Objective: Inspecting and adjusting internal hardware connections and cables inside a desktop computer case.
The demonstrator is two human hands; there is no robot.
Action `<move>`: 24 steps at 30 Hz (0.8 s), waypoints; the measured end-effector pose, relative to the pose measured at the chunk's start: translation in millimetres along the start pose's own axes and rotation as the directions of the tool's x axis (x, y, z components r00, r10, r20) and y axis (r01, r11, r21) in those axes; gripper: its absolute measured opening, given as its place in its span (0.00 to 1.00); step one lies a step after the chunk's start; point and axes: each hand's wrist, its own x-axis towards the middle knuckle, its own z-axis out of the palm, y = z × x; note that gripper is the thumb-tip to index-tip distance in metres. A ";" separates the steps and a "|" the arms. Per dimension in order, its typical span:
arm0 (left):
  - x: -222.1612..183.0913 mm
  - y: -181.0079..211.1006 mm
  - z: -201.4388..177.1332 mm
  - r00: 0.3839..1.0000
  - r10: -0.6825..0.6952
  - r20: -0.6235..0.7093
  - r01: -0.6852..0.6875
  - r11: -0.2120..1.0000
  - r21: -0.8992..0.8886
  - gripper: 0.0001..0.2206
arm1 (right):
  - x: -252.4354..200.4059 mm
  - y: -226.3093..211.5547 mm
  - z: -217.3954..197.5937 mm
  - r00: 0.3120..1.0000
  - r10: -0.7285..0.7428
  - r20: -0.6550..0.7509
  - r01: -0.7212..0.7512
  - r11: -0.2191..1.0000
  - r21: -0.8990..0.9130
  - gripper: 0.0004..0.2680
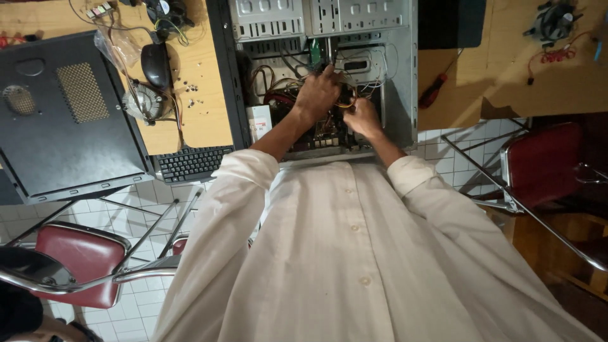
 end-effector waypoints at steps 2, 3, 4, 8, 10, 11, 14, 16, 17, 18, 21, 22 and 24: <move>-1.3 1.2 8.6 1.000 0.004 0.001 -0.004 1.000 -0.015 0.06 | -4.7 -10.0 -9.0 1.000 0.000 0.010 -0.001 0.999 0.048 0.06; -2.2 1.2 12.9 1.000 0.006 0.004 -0.006 1.000 -0.028 0.07 | -6.4 -15.4 -13.0 1.000 -0.003 0.021 0.001 0.995 0.097 0.06; -1.2 0.4 12.9 1.000 0.005 0.003 -0.005 1.000 -0.029 0.07 | -6.7 -21.1 -18.0 1.000 -0.003 0.021 0.001 0.995 0.095 0.06; -3.4 0.0 21.1 0.999 0.039 -0.002 -0.039 0.999 0.004 0.05 | -9.9 -36.9 -23.4 0.995 0.043 0.087 -0.050 0.995 0.089 0.08; -1.9 -0.8 26.7 0.999 0.043 -0.007 -0.043 0.999 0.018 0.05 | -1.2 -24.2 -14.2 0.995 0.043 0.091 -0.051 0.994 0.092 0.08; -2.1 -0.1 28.2 0.999 0.043 -0.017 -0.043 0.999 0.000 0.05 | 4.2 -9.1 -4.4 0.995 0.062 0.084 -0.068 0.994 0.083 0.08; -5.4 0.3 30.6 0.998 0.052 -0.048 -0.053 0.998 -0.021 0.04 | 4.6 -14.4 -6.5 0.992 0.093 0.084 -0.099 0.993 0.064 0.09; -3.9 0.5 32.2 0.996 0.060 -0.066 -0.062 0.998 -0.021 0.04 | 2.1 -30.2 -18.2 0.990 0.103 0.092 -0.109 0.993 0.056 0.09; -2.9 2.6 33.0 0.999 0.042 -0.034 -0.042 0.999 -0.009 0.04 | -1.0 -35.2 -22.9 0.990 0.070 0.126 -0.079 0.995 0.069 0.09; -1.9 4.7 33.8 1.000 0.023 -0.003 -0.023 1.000 0.003 0.06 | -3.9 -40.3 -27.7 0.987 0.036 0.159 -0.049 0.995 0.082 0.10; -5.6 5.4 47.1 0.997 0.029 0.073 -0.026 0.999 -0.045 0.11 | -27.4 -54.6 -78.2 0.896 0.080 0.437 -0.106 0.994 0.035 0.21; -3.8 4.6 34.2 0.997 0.031 0.075 -0.027 0.999 -0.046 0.11 | -31.6 -62.2 -79.7 0.896 0.082 0.437 -0.108 0.993 0.036 0.21; 0.4 2.5 9.1 0.991 0.019 0.131 -0.011 0.998 -0.063 0.20 | -38.6 -77.2 -82.7 0.864 0.138 0.484 -0.174 0.984 0.029 0.22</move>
